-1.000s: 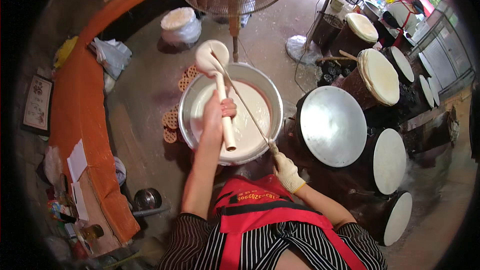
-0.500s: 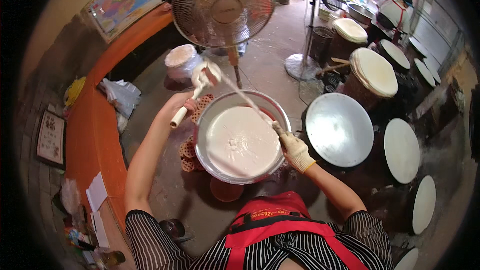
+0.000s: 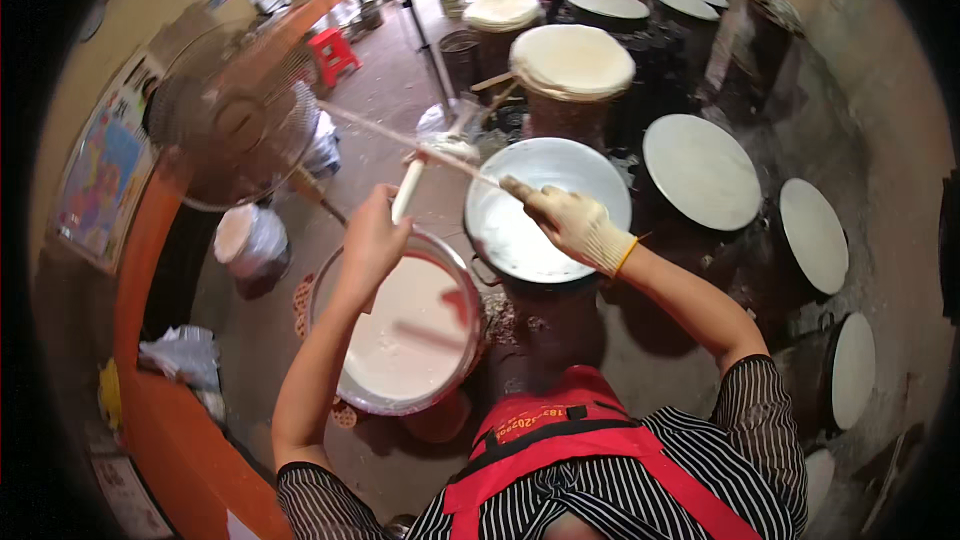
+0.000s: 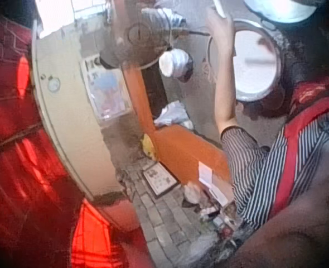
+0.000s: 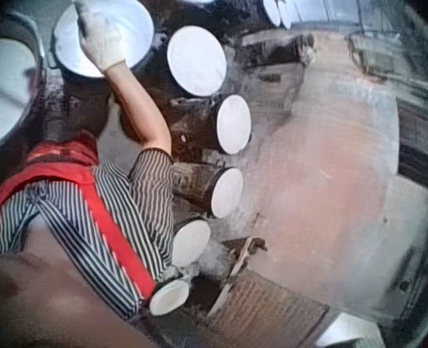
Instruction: The person scoops batter with a ladle, spreads it across circular hot plates using a stick, and removes the cooked thin wrappers to stack them.
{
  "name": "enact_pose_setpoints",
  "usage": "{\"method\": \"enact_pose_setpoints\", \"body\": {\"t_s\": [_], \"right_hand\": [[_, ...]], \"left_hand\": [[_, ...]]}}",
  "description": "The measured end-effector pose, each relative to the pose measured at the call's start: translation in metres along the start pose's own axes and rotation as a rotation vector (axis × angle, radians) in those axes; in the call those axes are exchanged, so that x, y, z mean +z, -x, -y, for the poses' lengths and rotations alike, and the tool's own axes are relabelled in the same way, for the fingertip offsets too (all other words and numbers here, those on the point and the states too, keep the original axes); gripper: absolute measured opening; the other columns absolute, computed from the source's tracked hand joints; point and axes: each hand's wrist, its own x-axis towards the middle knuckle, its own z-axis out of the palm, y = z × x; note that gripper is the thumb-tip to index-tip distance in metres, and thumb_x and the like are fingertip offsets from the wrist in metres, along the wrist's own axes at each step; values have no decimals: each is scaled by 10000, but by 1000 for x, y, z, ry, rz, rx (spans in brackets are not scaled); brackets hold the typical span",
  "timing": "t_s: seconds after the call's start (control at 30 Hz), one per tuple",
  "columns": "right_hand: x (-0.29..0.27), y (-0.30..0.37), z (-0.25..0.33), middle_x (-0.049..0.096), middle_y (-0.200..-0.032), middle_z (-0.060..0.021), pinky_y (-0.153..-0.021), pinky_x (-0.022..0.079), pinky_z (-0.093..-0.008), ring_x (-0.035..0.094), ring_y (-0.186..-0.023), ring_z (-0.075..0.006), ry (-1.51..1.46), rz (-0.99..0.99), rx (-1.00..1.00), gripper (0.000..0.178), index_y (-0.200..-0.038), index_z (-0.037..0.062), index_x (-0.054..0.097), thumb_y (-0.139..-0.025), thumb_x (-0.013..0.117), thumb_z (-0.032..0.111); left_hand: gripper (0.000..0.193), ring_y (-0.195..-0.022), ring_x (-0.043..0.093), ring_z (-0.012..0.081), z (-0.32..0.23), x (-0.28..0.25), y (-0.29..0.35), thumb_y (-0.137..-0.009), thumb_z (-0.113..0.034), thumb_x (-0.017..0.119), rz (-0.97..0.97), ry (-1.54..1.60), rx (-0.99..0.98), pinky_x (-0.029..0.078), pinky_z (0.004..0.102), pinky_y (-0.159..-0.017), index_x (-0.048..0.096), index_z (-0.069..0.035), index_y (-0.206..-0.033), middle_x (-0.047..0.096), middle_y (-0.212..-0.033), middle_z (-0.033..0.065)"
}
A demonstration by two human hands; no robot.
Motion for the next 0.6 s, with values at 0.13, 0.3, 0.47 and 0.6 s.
{"method": "enact_pose_setpoints", "body": {"t_s": [0.13,0.3,0.47,0.6], "right_hand": [[-41,27,-42,607,-987,-213,-755,463,-430,585,-867,-374,-178,89,364,427,-1329,211,426,-903,432,194],[9,118,-143,630,-1092,-141,-837,453,-327,606,-976,-242,-902,97,829,429,-1322,99,435,-911,454,217],[120,196,-180,576,-725,-131,-605,462,-415,597,-687,-306,-436,-307,622,427,-1302,262,470,-877,511,262],[120,193,-166,578,-849,-184,-662,471,-472,589,-734,-369,-89,-40,769,400,-1249,284,488,-850,521,283]], "left_hand": [[285,-779,628,336,-37,68,-22,-704,-66,631,70,251,10,479,385,-696,546,24,-960,632,-828,207],[303,-525,583,138,-82,176,-40,-696,-66,618,139,598,-249,450,268,-433,534,24,-973,601,-694,89],[209,-410,474,113,-118,279,-55,-768,-41,551,56,1109,-530,365,246,-345,490,26,-955,556,-629,80],[226,-421,467,98,-110,310,-79,-886,-156,528,17,1264,-593,357,229,-341,495,33,-1005,520,-621,56]]}}
